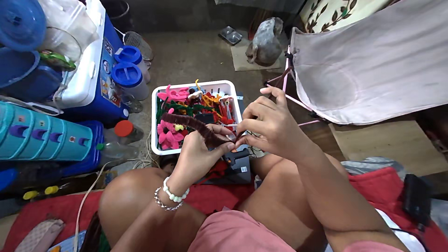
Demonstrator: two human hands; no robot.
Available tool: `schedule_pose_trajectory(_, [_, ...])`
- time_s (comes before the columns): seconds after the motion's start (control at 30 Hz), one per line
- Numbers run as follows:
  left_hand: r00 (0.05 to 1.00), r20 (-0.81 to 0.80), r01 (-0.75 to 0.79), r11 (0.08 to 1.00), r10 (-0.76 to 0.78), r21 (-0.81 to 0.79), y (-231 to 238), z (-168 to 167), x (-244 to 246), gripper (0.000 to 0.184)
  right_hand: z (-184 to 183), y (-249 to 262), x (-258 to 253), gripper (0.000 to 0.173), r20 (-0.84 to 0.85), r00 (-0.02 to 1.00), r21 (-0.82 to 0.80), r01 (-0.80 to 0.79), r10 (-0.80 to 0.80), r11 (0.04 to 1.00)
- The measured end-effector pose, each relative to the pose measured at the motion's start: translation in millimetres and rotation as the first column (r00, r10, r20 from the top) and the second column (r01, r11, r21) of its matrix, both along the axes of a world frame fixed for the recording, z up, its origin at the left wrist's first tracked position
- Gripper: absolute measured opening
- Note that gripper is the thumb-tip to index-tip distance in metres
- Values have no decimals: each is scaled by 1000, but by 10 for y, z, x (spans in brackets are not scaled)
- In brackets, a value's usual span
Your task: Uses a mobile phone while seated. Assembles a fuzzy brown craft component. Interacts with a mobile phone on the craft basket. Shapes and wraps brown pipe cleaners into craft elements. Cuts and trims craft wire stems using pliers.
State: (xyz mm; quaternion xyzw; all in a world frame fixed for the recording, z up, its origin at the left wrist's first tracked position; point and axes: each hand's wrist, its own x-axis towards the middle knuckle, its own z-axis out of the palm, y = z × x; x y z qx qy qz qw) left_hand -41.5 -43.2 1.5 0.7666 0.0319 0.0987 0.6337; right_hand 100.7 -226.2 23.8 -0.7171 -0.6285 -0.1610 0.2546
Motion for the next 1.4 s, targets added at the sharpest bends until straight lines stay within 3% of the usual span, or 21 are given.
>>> schedule_pose_trajectory(0.2, [988,58,-145,989,143,23,-96,-71,14,28,-49,67,-69,14,117,990,35,70,-73,997])
schedule_pose_trajectory(0.5, [971,172,-180,981,166,70,-57,-28,7,26,-50,13,-78,13,5,1000,145,4,-5,989])
schedule_pose_trajectory(1.4, [976,199,-97,994,88,39,2,75,-61,23,-23,22,-124,9,23,997,157,-82,80,984])
